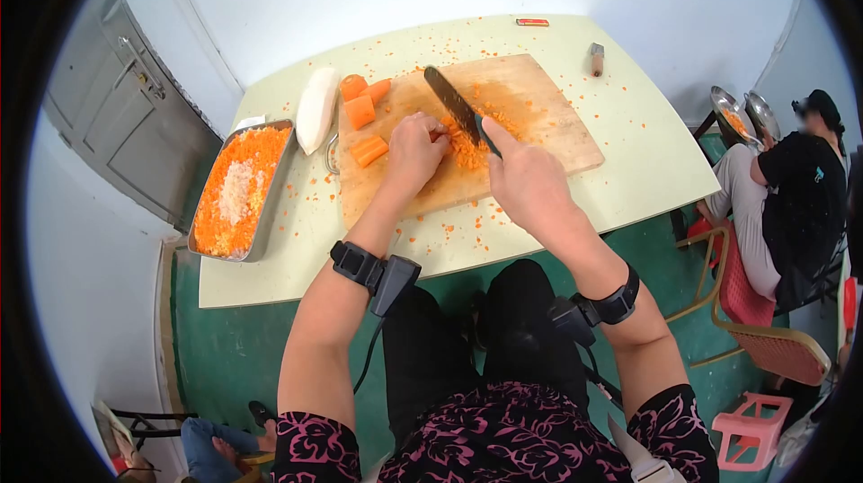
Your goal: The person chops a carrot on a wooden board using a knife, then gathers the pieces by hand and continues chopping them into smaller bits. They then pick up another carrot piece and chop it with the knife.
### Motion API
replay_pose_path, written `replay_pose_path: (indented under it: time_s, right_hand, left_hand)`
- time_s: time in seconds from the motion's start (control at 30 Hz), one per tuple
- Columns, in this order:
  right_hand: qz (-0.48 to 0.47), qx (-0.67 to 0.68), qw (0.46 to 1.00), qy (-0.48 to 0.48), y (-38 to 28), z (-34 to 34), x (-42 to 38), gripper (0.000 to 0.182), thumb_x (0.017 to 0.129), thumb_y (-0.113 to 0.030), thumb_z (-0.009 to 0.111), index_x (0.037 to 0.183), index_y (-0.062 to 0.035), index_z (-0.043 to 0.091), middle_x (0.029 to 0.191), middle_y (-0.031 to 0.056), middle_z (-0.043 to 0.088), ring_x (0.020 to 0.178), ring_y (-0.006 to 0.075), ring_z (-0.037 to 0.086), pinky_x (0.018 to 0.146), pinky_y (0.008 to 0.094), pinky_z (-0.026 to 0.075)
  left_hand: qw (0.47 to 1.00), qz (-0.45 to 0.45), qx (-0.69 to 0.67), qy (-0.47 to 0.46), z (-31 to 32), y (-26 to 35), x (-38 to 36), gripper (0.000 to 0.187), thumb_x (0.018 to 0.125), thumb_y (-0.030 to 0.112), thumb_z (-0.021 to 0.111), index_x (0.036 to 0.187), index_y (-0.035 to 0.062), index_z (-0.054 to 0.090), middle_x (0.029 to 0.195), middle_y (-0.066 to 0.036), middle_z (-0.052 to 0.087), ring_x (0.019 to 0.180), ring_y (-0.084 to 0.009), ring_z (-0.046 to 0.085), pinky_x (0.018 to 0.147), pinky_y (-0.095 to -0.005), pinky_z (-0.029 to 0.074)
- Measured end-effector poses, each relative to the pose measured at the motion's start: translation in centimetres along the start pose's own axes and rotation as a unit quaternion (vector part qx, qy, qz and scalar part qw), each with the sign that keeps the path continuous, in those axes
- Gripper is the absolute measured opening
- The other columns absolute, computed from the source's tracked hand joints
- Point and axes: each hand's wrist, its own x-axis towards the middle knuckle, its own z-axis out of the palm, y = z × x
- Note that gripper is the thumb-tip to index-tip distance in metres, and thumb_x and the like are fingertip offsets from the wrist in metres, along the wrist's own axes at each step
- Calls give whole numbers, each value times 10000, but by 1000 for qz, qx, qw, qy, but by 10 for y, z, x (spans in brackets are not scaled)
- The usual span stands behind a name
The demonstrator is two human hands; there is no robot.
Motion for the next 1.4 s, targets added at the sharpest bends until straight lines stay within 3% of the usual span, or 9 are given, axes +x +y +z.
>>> replay_pose_path:
  time_s: [0.13,0.23,0.33,0.53,0.93,1.03,1.13,1.3,1.4]
  right_hand:
    - [-20,-8,1000,21,-1,4,-1,441,800,-74,512,1235,2,491,619,188,580,575,341,595,554,423,484]
    - [5,-35,999,-38,-1,1,1,450,804,-71,504,1249,-4,480,630,189,586,581,339,598,565,421,491]
    - [-1,5,1000,-3,-3,-6,1,444,812,-77,493,1249,1,478,632,193,592,579,344,599,567,425,493]
    - [19,-14,999,-45,-3,-4,2,453,813,-76,481,1261,-12,476,663,193,607,615,343,611,582,438,493]
    - [-22,-18,999,25,-9,-2,0,450,794,-57,485,1238,13,490,625,196,597,568,340,606,560,415,497]
    - [-15,-32,999,-21,-5,6,0,436,803,-64,479,1232,12,496,618,193,593,565,337,605,550,421,491]
    - [23,8,1000,-14,-7,-3,4,405,833,-112,519,1233,-48,499,612,188,575,581,350,582,567,443,467]
    - [-1,-23,999,-22,-7,1,2,441,805,-68,472,1238,15,493,608,187,586,573,341,602,552,433,488]
    - [3,-5,1000,-17,-8,-4,3,442,809,-75,475,1242,15,488,606,184,585,582,339,603,555,436,487]
  left_hand:
    - [1000,-17,1,-4,0,2,-2,111,671,64,694,760,6,662,757,-128,611,692,-267,597,636,-339,470]
    - [1000,-17,8,-13,-2,2,1,111,674,64,692,764,5,664,758,-128,611,699,-264,596,639,-339,468]
    - [1000,-15,-8,-11,-1,2,-1,110,679,62,689,767,1,664,761,-131,610,698,-263,593,638,-338,466]
    - [1000,-12,-3,-4,-1,1,-2,101,684,53,684,767,-1,664,756,-128,605,690,-264,584,636,-341,461]
    - [1000,7,8,21,7,-5,-4,97,679,49,678,767,9,682,770,-131,611,685,-268,588,635,-345,470]
    - [1000,15,11,24,4,-5,-1,98,677,51,680,764,7,681,771,-135,613,685,-268,590,634,-345,470]
    - [1000,10,-6,16,4,-3,-3,99,673,51,681,761,5,680,762,-139,610,686,-270,589,634,-345,469]
    - [1000,7,7,8,2,-1,-2,98,672,42,678,758,-5,677,743,-142,602,685,-273,584,626,-344,465]
    - [999,-17,-27,3,1,3,-3,91,665,26,636,740,-5,677,763,-164,613,765,-314,578,708,-390,470]
